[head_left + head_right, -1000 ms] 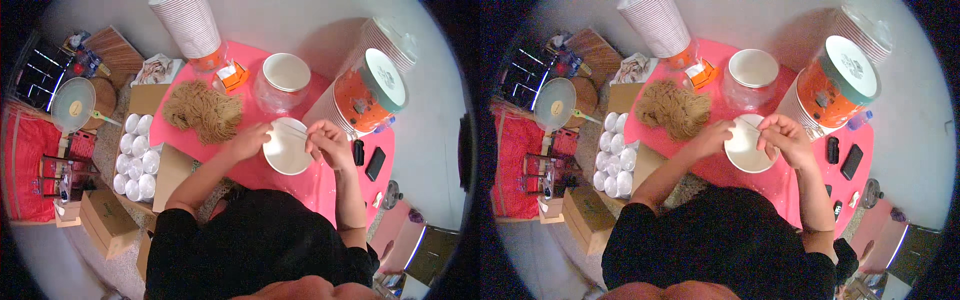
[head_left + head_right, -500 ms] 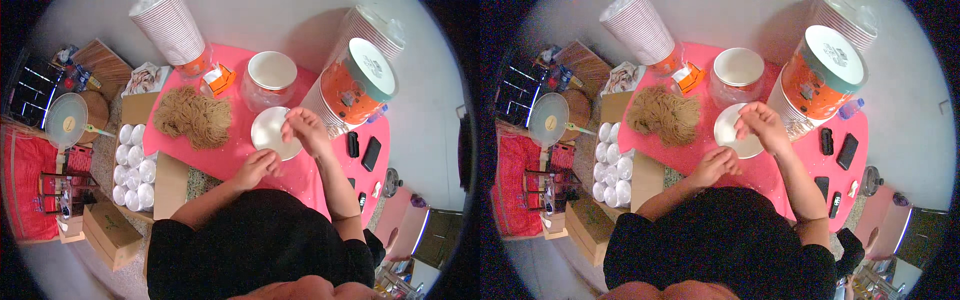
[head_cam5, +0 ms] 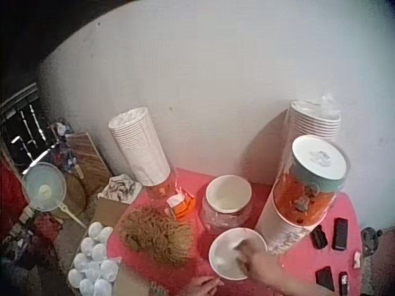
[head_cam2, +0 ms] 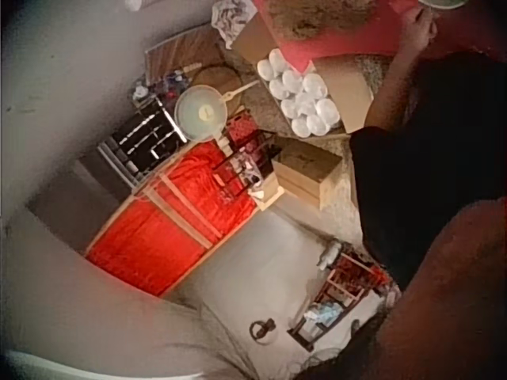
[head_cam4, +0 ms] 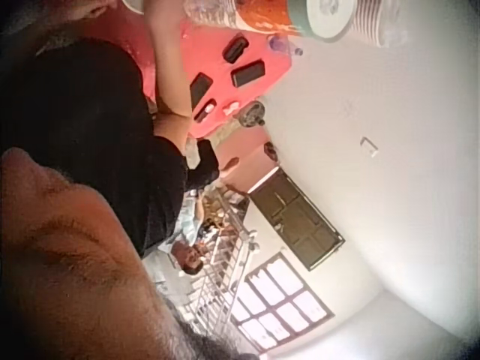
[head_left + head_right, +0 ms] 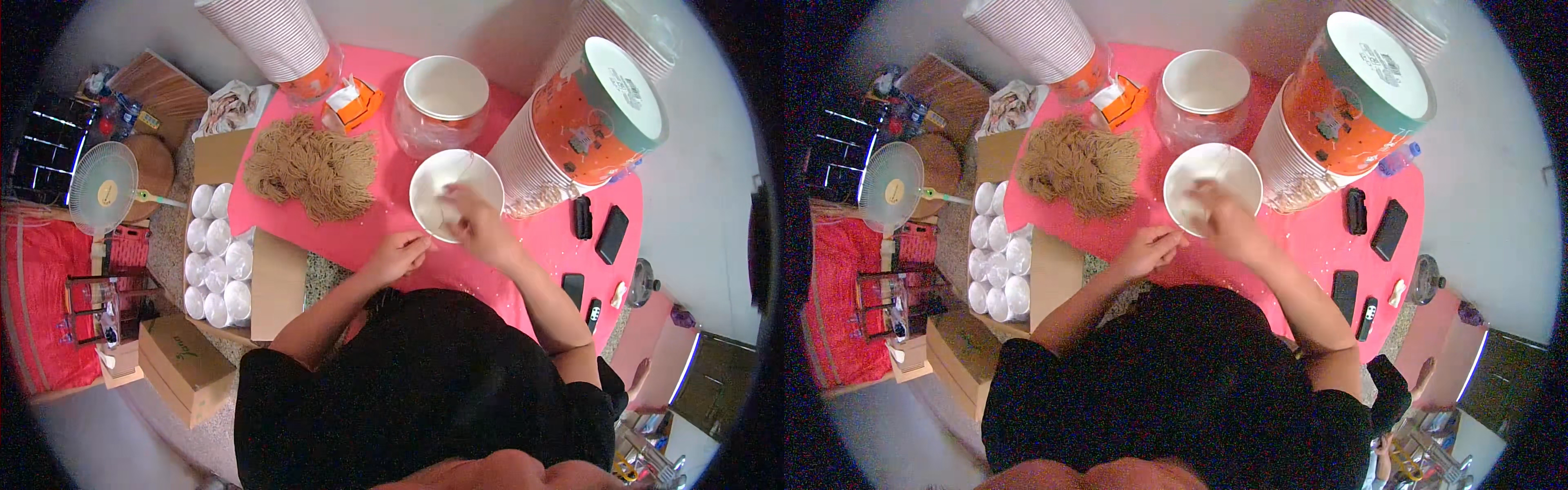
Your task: Bundling paper buckets with rubber bands and placing them into plastic bags for shipment.
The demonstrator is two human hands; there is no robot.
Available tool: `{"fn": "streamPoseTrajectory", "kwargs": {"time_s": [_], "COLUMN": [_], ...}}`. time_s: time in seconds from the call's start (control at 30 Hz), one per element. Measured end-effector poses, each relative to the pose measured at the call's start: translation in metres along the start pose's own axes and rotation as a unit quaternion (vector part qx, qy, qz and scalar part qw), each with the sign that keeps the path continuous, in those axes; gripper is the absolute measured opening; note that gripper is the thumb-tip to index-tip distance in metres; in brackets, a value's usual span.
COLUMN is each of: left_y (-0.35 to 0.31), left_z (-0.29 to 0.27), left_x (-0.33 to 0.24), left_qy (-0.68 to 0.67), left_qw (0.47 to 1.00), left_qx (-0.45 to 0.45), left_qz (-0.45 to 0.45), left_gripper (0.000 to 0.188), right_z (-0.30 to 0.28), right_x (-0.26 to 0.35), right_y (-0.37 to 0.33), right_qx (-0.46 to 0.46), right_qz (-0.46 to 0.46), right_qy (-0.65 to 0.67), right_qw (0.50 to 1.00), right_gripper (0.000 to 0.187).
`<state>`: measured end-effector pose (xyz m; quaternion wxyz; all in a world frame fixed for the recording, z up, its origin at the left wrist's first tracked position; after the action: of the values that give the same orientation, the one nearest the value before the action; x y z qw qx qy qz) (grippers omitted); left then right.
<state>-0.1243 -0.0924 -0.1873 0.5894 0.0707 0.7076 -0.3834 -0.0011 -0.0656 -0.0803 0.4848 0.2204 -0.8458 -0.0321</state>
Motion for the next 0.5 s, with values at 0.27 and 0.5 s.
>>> {"fn": "streamPoseTrajectory", "kwargs": {"time_s": [0.27, 0.5], "left_y": [0.007, 0.001], "left_z": [0.003, 0.006], "left_x": [-0.022, -0.049], "left_qy": [0.142, 0.472], "left_qw": [0.97, 0.818], "left_qx": [-0.072, -0.147], "left_qz": [0.183, 0.293], "left_gripper": [0.019, 0.021], "right_z": [0.018, -0.031], "right_x": [-0.014, -0.032], "right_y": [-0.027, -0.015], "right_qx": [0.087, 0.014], "right_qz": [0.129, 0.062], "right_qy": [0.154, -0.01], "right_qw": [0.976, 0.998], "right_gripper": [0.012, 0.008]}}
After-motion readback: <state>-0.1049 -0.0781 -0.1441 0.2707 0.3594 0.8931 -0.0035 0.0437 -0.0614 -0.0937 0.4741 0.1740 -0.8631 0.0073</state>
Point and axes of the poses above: each hand's wrist, its own y-axis towards the middle knuckle, its own z-axis out of the palm, x = y × z, the point moved 9 cm from there along y, towards the middle knuckle, and after that the axes turned 10 degrees about y, right-handed, at the moved point
